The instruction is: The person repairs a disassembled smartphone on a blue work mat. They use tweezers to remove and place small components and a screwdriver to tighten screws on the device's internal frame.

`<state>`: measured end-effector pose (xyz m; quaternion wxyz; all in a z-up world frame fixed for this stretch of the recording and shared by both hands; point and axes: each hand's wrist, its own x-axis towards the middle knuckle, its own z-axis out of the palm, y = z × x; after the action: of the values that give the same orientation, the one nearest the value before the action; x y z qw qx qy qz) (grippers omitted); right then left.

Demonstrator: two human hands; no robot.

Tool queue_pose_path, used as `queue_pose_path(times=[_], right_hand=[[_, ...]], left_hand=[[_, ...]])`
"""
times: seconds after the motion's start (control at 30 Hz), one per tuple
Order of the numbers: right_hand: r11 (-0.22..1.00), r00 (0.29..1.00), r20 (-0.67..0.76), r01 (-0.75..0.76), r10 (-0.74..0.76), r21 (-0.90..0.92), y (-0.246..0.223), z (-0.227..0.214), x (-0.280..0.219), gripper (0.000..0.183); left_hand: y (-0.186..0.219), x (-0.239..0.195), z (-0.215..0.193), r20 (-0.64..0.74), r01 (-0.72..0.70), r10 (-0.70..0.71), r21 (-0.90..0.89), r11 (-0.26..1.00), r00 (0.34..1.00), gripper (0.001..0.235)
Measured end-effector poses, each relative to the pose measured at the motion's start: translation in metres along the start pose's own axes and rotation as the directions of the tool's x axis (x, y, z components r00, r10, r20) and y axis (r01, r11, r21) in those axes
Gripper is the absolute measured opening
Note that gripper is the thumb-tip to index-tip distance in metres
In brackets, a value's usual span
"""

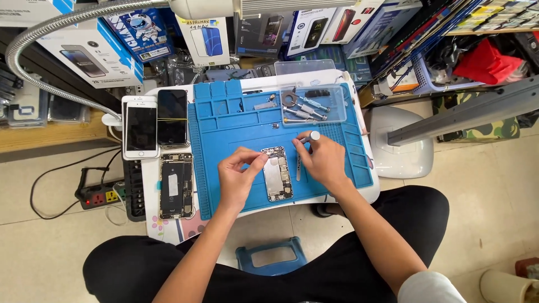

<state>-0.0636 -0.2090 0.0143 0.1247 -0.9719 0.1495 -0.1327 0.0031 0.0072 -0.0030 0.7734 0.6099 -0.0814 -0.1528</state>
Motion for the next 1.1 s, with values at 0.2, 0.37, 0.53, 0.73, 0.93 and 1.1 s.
queue_pose_path(times=[0.2, 0.37, 0.53, 0.73, 0.93, 1.1], right_hand=[[1.0, 1.0, -0.012, 0.019, -0.019, 0.017, -0.009, -0.007, 0.001, 0.018], [0.998, 0.992, 0.123, -0.011, 0.017, -0.054, -0.014, -0.008, 0.008, 0.023], [0.746, 0.998, 0.024, 0.021, -0.049, 0.666, -0.031, -0.026, 0.005, 0.013], [0.222, 0.999, -0.012, 0.0, 0.053, 0.975, -0.039, -0.03, 0.002, 0.025], [0.211, 1.0, -0.025, 0.021, 0.017, 0.977, -0.042, -0.024, -0.008, 0.02], [0.168, 1.0, -0.025, 0.024, 0.002, 0.985, -0.045, -0.023, -0.011, 0.021]], left_hand=[[0.008, -0.013, -0.005, -0.074, -0.018, 0.02, 0.024, 1.0, 0.997, 0.012], [0.028, -0.015, 0.006, -0.033, -0.074, 0.076, 0.067, 0.995, 0.997, 0.012], [0.012, -0.008, 0.004, -0.066, -0.043, 0.05, 0.107, 0.993, 0.997, 0.011], [0.025, 0.0, 0.015, -0.063, -0.118, 0.131, 0.174, 0.978, 0.989, 0.011], [0.031, -0.004, 0.013, -0.036, -0.223, 0.238, 0.236, 0.946, 0.971, 0.011], [0.031, -0.006, 0.013, -0.011, -0.264, 0.273, 0.219, 0.939, 0.962, 0.012]])
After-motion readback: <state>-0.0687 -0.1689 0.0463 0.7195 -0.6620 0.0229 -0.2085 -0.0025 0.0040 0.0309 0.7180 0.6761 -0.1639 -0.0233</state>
